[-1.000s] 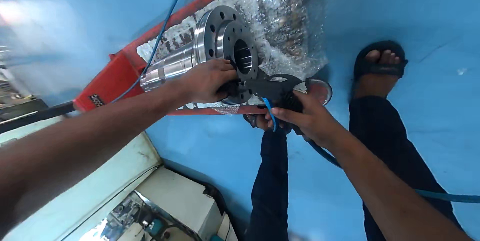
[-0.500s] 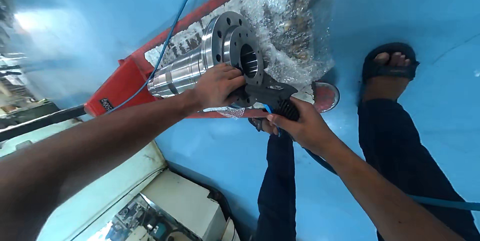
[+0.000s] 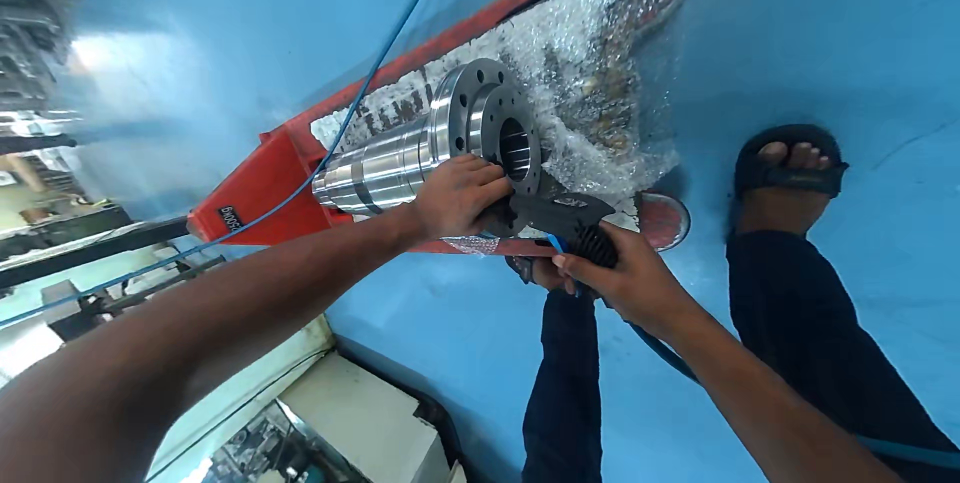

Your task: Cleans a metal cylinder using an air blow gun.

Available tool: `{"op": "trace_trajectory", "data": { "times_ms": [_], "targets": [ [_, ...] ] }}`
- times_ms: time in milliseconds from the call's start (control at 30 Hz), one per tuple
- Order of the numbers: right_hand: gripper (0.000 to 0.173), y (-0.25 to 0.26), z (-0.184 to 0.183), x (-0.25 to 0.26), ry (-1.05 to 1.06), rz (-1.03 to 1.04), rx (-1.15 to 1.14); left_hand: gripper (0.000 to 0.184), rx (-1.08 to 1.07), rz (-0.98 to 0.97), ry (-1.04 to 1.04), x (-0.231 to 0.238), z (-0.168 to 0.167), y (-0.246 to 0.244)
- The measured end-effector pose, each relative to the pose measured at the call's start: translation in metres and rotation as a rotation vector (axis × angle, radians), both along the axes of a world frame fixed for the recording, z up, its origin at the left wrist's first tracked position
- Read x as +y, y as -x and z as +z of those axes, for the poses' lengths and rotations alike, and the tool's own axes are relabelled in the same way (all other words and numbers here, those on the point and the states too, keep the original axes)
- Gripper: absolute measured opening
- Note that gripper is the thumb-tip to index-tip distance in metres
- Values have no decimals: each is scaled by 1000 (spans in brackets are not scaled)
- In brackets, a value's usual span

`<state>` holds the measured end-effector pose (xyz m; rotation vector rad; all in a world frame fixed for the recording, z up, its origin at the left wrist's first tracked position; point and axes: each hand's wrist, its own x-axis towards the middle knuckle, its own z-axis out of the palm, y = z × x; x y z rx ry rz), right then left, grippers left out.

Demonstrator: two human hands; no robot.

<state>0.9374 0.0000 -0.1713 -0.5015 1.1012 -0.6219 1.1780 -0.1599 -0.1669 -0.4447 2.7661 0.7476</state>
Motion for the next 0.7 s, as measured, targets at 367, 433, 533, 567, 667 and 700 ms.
{"op": "trace_trajectory", "data": {
  "times_ms": [367, 433, 533, 567, 667, 700],
  "targets": [
    [22, 27, 1, -13, 46, 57, -75, 29, -130, 64, -237, -13, 17, 9],
    [23, 48, 4, -19, 75, 32, -36, 37, -127, 231, -342, -26, 36, 7],
    [25, 65, 3, -22, 79, -62, 14, 38, 1, 661, -302, -47, 59, 0],
    [24, 63, 2, -24, 69, -100, -4, 39, 43, 757, -258, -52, 62, -2],
    [22, 45, -1, -32, 72, -144, -39, 45, 22, 703, -224, -63, 54, 0],
    [21, 38, -2, -36, 80, -131, -43, 49, -34, 612, -246, -64, 48, 4]
  ]
}}
